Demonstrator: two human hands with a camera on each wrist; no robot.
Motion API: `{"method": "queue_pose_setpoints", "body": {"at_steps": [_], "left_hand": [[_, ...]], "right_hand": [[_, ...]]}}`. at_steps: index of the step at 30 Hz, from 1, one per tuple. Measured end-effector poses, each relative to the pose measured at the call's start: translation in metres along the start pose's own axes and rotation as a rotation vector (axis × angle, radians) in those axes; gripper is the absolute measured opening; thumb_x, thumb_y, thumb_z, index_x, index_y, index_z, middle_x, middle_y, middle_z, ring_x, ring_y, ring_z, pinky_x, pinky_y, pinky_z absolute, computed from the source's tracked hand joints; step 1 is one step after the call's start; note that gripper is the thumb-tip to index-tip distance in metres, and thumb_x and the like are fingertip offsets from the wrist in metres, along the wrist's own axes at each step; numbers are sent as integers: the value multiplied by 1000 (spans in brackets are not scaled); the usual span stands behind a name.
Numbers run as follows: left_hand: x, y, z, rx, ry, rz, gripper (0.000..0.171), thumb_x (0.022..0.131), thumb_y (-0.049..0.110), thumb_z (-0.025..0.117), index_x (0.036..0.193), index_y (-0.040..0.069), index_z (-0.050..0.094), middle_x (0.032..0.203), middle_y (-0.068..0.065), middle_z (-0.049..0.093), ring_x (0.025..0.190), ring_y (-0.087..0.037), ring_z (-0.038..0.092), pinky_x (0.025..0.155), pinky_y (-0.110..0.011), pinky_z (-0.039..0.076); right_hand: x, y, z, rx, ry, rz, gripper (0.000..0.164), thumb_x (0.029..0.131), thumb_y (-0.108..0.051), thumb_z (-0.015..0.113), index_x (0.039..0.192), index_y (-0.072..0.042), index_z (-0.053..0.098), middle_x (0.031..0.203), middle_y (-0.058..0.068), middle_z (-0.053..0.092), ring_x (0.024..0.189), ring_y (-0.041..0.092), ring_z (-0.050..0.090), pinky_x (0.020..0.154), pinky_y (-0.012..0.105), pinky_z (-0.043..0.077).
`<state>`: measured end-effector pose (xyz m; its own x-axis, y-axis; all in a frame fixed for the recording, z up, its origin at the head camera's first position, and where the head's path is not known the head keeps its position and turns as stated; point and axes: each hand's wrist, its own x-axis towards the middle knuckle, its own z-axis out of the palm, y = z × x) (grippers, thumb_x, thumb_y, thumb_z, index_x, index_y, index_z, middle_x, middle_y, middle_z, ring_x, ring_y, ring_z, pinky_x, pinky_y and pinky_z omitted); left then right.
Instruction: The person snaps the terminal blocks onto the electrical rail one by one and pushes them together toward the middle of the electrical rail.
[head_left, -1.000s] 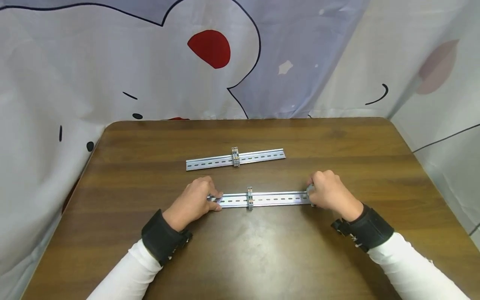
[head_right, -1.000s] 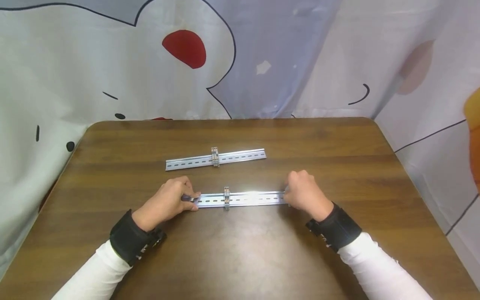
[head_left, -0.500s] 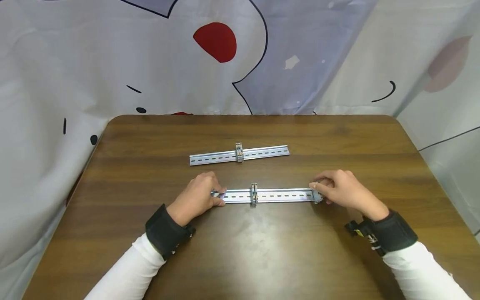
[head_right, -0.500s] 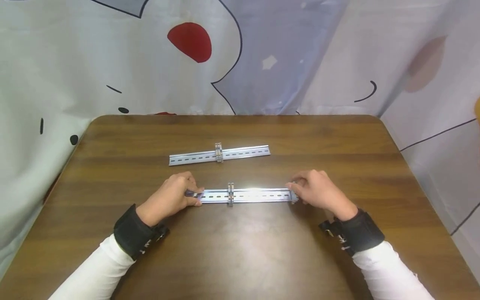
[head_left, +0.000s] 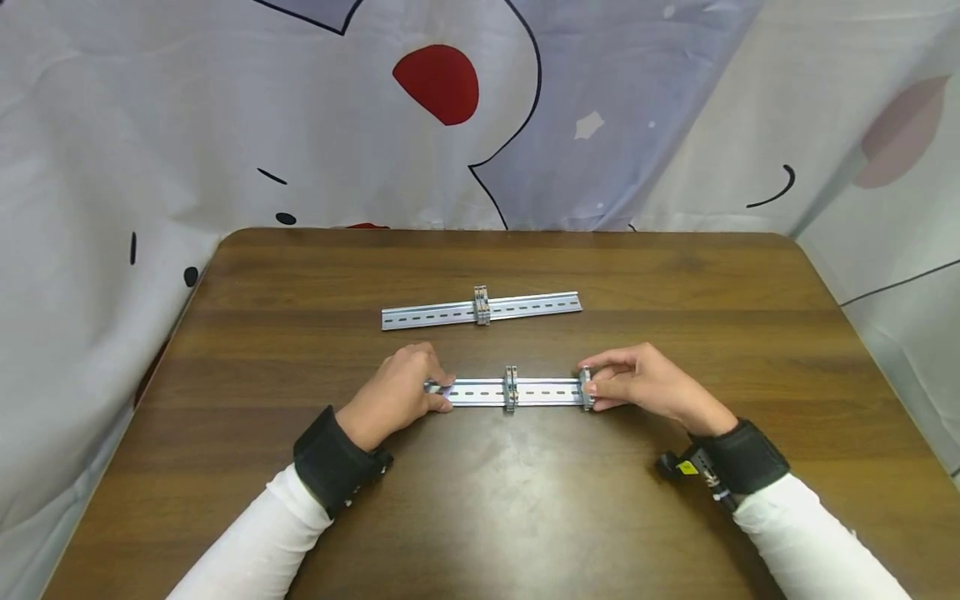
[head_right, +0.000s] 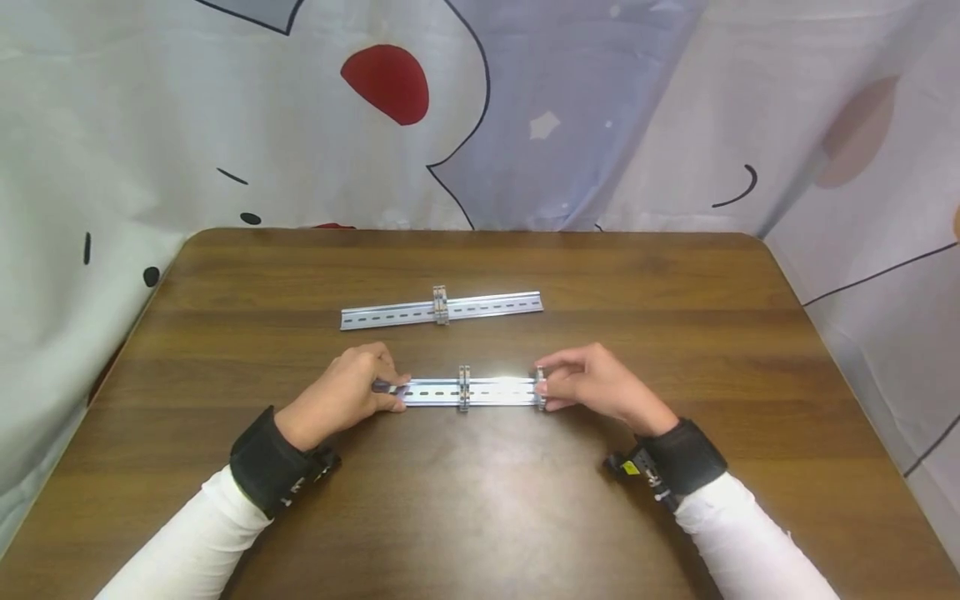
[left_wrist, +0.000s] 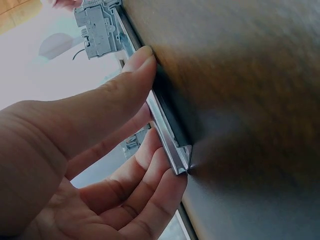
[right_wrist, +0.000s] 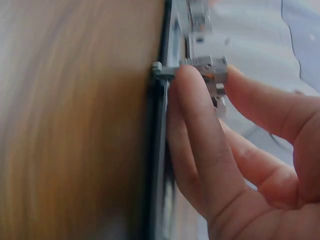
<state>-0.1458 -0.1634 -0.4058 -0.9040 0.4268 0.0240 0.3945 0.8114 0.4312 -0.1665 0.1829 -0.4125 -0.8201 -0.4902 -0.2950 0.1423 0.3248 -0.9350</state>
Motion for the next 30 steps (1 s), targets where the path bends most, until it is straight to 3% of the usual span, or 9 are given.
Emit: {"method": "queue_pose_setpoints", "body": {"at_steps": [7, 15, 20, 26, 28, 30], "left_hand": [[-1, -1, 2, -7, 13, 11, 35, 70, 19, 89, 101, 5, 80, 88, -10, 70, 87, -27, 65, 76, -40, 53], [-1, 0, 3, -13, -7, -13, 34, 70, 19, 88, 101, 6, 80, 89, -9, 69, 88, -25, 65, 76, -38, 53], [0, 1, 4, -17, -23, -28, 34, 72, 19, 88, 102, 7, 80, 91, -8, 69, 89, -25, 64, 77, -38, 52], [0, -2, 5, -3, -4, 0, 33, 71, 19, 88, 100, 6, 80, 89, -8, 69, 87, -25, 65, 76, -39, 53], [0, -3, 5, 7, -3, 21, 33, 71, 18, 88, 100, 6, 80, 88, -8, 69, 86, -24, 64, 75, -37, 52], [-2, -3, 5, 32, -14, 55, 36, 71, 19, 88, 103, 6, 80, 89, -9, 68, 83, -23, 62, 72, -35, 51]], "right_hand": [[21, -9, 38, 50, -6, 4, 47, 89, 1, 68, 132, 11, 54, 104, 31, 71, 82, 19, 75, 78, 41, 59], [34, -14, 64, 64, 3, -29, 45, 89, 2, 67, 131, 10, 56, 106, 33, 70, 78, 20, 76, 76, 40, 60], [35, -15, 70, 62, 16, -33, 44, 89, 0, 68, 131, 11, 56, 104, 30, 71, 79, 20, 76, 77, 39, 60], [35, -17, 72, 63, 35, -18, 46, 89, -2, 69, 131, 11, 55, 105, 27, 70, 86, 22, 75, 80, 39, 59], [31, -17, 68, 1, 60, -68, 45, 90, -4, 68, 131, 9, 55, 105, 26, 71, 87, 26, 75, 78, 37, 60], [25, -18, 62, -129, 127, -175, 43, 91, -9, 69, 130, 5, 58, 104, 22, 72, 89, 26, 74, 78, 33, 60]]}}
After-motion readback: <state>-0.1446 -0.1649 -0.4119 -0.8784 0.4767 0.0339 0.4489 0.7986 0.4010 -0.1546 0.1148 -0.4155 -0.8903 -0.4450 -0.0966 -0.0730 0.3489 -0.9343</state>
